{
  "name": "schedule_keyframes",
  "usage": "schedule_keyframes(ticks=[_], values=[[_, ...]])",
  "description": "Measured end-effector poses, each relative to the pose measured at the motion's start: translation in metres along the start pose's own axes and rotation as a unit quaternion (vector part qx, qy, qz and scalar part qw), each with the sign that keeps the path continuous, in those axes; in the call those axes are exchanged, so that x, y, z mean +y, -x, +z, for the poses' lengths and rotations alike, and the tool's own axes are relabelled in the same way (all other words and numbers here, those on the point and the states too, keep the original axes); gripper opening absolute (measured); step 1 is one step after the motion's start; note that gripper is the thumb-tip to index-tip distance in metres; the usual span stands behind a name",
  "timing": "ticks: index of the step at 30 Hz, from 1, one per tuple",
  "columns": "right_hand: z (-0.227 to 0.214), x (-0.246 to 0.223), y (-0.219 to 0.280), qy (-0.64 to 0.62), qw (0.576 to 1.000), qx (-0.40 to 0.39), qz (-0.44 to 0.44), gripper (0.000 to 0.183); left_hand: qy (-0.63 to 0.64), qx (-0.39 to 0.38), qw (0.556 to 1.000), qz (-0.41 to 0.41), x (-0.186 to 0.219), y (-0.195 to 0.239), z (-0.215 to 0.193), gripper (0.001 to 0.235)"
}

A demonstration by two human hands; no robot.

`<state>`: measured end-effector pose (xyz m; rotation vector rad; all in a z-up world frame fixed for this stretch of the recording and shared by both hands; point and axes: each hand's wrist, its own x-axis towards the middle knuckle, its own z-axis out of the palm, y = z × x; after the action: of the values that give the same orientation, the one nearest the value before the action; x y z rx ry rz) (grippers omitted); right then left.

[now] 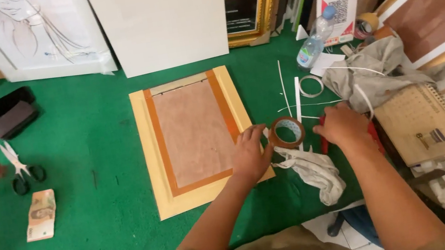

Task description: Applying adhesive tape to the back of a picture frame to seal the backing.

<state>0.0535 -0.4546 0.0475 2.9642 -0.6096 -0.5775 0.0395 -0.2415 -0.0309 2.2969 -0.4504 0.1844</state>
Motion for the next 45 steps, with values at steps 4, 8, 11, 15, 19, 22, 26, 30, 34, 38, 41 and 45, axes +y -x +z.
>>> schedule_keyframes(ticks=[4,8,11,15,19,22,26,30,34,38,41,45], values=[[-0.031,-0.060,0.019,-0.114,0.982,0.100,-0.108,0.046,0.027,0.031,0.995,-0.087,-0.043,-0.002,-0.034,0.051],[0.000,-0.128,0.017,-0.479,0.868,-0.017,-0.128,0.056,-0.015,0.140,0.969,-0.202,-0.090,0.012,-0.085,0.054],[0.026,-0.155,0.010,-0.530,0.840,-0.066,-0.089,0.067,-0.078,0.216,0.933,-0.278,-0.136,0.027,-0.106,0.054],[0.042,-0.165,0.015,-0.466,0.881,-0.068,-0.036,0.073,-0.029,0.166,0.882,-0.440,-0.189,0.048,-0.108,0.059],[0.037,-0.167,0.021,-0.470,0.881,-0.055,-0.022,0.070,0.034,0.080,0.857,-0.508,-0.174,0.037,-0.124,0.066],[0.047,-0.166,0.011,-0.465,0.884,-0.057,0.010,0.069,0.053,0.037,0.850,-0.523,-0.182,0.034,-0.124,0.059],[0.059,-0.167,-0.007,-0.500,0.864,-0.047,0.040,0.066,0.117,0.075,0.826,-0.547,-0.170,0.030,-0.152,0.058],[0.023,-0.171,0.045,-0.558,0.824,-0.042,0.087,0.064,0.143,0.034,0.823,-0.549,-0.110,0.021,-0.202,0.065],[0.026,-0.177,0.044,-0.600,0.795,-0.031,0.088,0.066,0.051,0.002,0.860,-0.508,-0.086,-0.002,-0.233,0.068],[0.029,-0.179,0.061,-0.571,0.819,-0.009,0.061,0.071,-0.076,0.002,0.925,-0.371,-0.061,-0.032,-0.270,0.070],[0.048,-0.174,0.050,-0.501,0.863,0.064,0.011,0.071,-0.168,-0.003,0.952,-0.254,-0.028,-0.055,-0.300,0.066],[-0.010,-0.165,0.087,-0.393,0.804,0.420,-0.152,0.071,-0.317,0.004,0.947,-0.045,0.007,-0.089,-0.316,0.057]])
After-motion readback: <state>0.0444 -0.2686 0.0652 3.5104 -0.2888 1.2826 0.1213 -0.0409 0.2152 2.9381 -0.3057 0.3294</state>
